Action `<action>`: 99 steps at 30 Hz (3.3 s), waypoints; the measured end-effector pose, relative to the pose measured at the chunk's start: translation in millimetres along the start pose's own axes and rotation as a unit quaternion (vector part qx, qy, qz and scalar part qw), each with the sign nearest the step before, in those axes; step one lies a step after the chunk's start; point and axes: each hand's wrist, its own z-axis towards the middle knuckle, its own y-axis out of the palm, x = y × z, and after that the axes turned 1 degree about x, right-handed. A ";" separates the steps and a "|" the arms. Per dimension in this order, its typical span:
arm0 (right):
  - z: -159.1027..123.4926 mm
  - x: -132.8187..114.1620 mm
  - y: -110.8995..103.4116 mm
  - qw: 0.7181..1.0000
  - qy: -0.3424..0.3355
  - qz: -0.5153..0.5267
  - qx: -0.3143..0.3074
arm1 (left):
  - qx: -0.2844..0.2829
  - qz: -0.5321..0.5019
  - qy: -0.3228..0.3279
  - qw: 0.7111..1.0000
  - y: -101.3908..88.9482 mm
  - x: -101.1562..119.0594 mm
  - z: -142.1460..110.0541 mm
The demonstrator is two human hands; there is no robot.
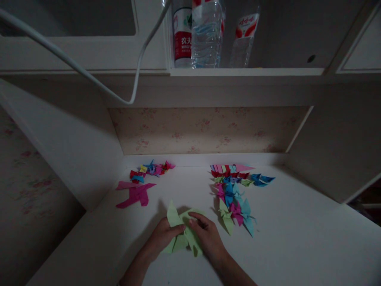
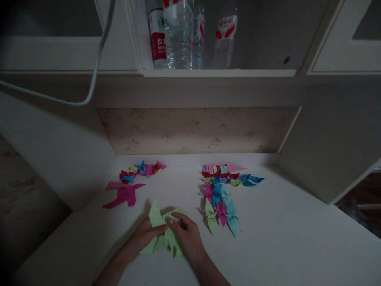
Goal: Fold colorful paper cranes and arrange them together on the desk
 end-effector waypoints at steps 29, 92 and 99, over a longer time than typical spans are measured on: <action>0.1 -0.7 4.6 0.997 -0.062 0.046 0.028 | 0.032 -0.011 -0.019 0.999 2.7 11.4 -3.4; -5.3 -4.1 3.5 0.994 -0.016 -0.076 -0.082 | -0.001 -0.023 0.000 1.000 2.6 8.2 -6.1; -6.0 -5.1 2.2 0.993 -0.025 -0.074 -0.092 | 0.016 -0.018 -0.009 1.000 2.0 7.5 -3.7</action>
